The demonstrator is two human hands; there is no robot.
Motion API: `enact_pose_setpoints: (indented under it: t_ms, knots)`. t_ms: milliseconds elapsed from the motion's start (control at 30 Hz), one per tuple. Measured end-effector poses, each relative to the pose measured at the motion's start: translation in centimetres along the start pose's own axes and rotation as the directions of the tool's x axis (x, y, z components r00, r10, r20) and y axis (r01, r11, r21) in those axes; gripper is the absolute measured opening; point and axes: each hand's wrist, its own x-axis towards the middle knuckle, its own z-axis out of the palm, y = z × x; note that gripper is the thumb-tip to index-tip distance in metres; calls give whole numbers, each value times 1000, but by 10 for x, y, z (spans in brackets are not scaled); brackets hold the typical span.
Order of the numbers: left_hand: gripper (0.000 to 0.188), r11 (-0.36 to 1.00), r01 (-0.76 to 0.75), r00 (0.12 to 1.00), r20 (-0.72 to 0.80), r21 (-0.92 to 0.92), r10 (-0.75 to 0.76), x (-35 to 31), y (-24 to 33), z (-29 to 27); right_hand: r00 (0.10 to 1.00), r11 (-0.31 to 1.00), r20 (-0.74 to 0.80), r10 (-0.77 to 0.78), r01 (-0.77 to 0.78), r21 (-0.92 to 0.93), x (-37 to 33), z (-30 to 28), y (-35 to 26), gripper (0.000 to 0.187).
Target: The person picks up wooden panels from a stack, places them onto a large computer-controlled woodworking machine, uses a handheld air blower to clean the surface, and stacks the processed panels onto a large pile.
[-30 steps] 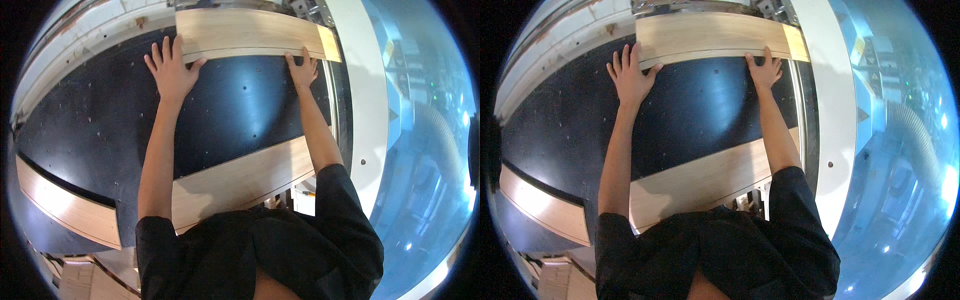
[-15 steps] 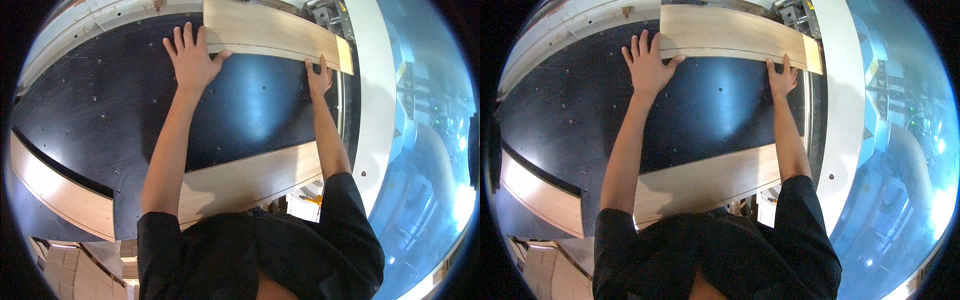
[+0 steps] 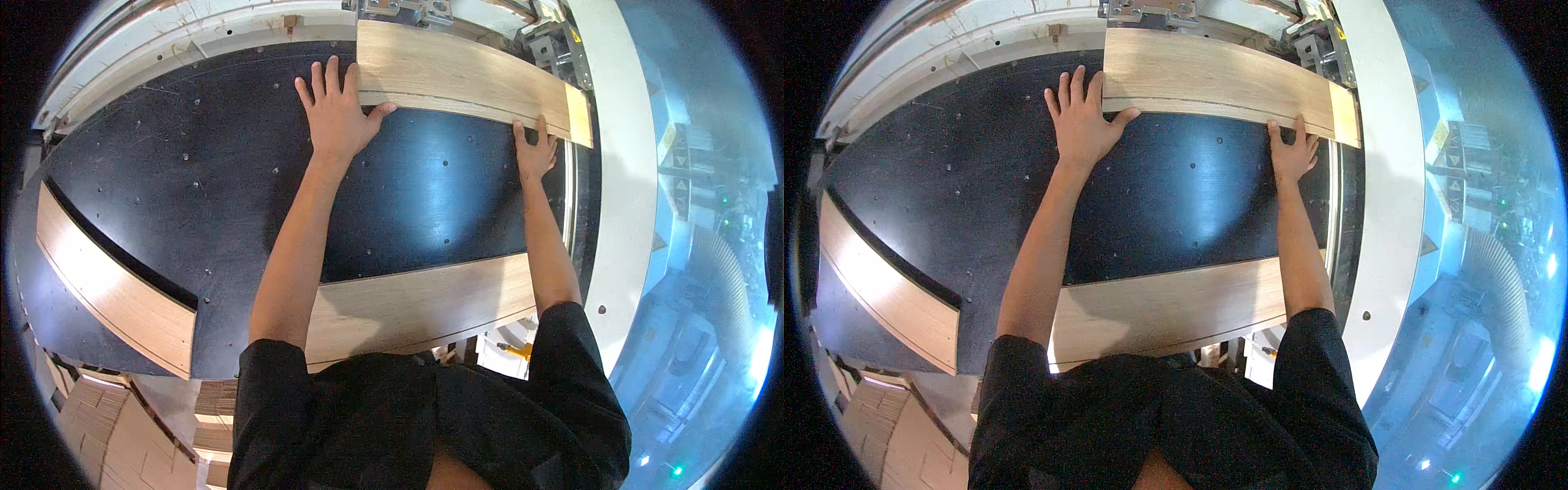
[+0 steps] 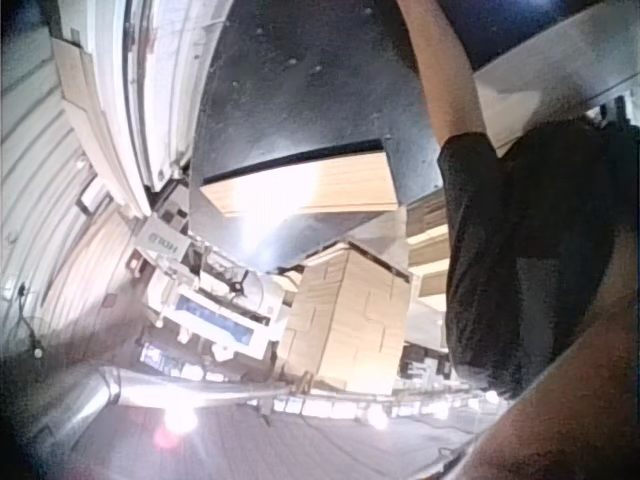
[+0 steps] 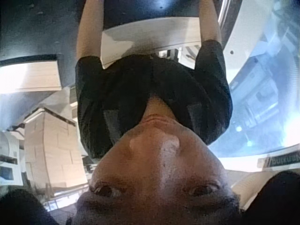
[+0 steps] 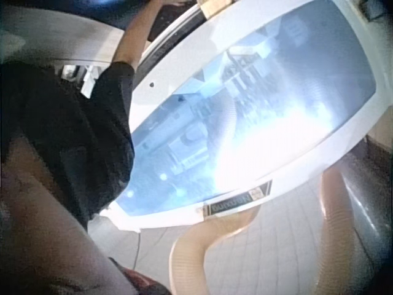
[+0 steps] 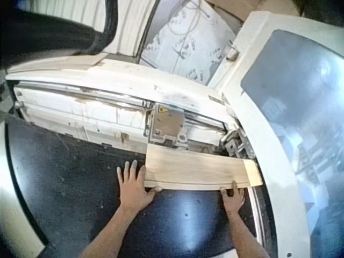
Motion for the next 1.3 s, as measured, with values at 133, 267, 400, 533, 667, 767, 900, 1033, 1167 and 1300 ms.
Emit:
enact_pose_setpoints:
  t_ms: [133,267,400,533,667,767,900,1033,1167,1300]
  knots:
    - [90,999,-8,1000,-10,33,9,1,-1,-1,1000,1000,-19,9,-8,19,-1,1,-1,96]
    - [91,1000,-9,1000,15,23,9,0,-1,-1,999,1000,-40,-17,18,21,-2,1,-1,96]
    - [94,1000,-14,1000,7,14,14,1,-2,0,999,1000,-30,15,-14,12,-2,3,-1,94]
    - [91,1000,-20,1000,-20,13,20,1,-1,-2,1000,1000,-22,20,-20,5,-2,2,-3,94]
    - [88,999,-11,998,57,31,9,2,0,-7,1000,1000,-21,15,-15,2,-3,-3,-7,93]
    - [92,998,8,994,104,61,-14,4,1,-7,998,992,-48,40,-34,119,-4,-5,-12,83]
    - [82,998,-15,998,60,66,11,-6,8,-11,982,994,-191,14,8,111,-2,-3,-9,74]
    - [70,996,-91,956,282,4,86,-74,13,-58,933,989,-358,-48,96,117,5,6,3,70]
    - [52,927,164,918,397,-336,-18,-191,-4,-175,935,983,-321,-152,176,49,18,16,13,55]
    - [40,894,390,921,112,-219,-374,-349,-31,-272,953,995,-288,-97,100,-7,35,21,20,61]
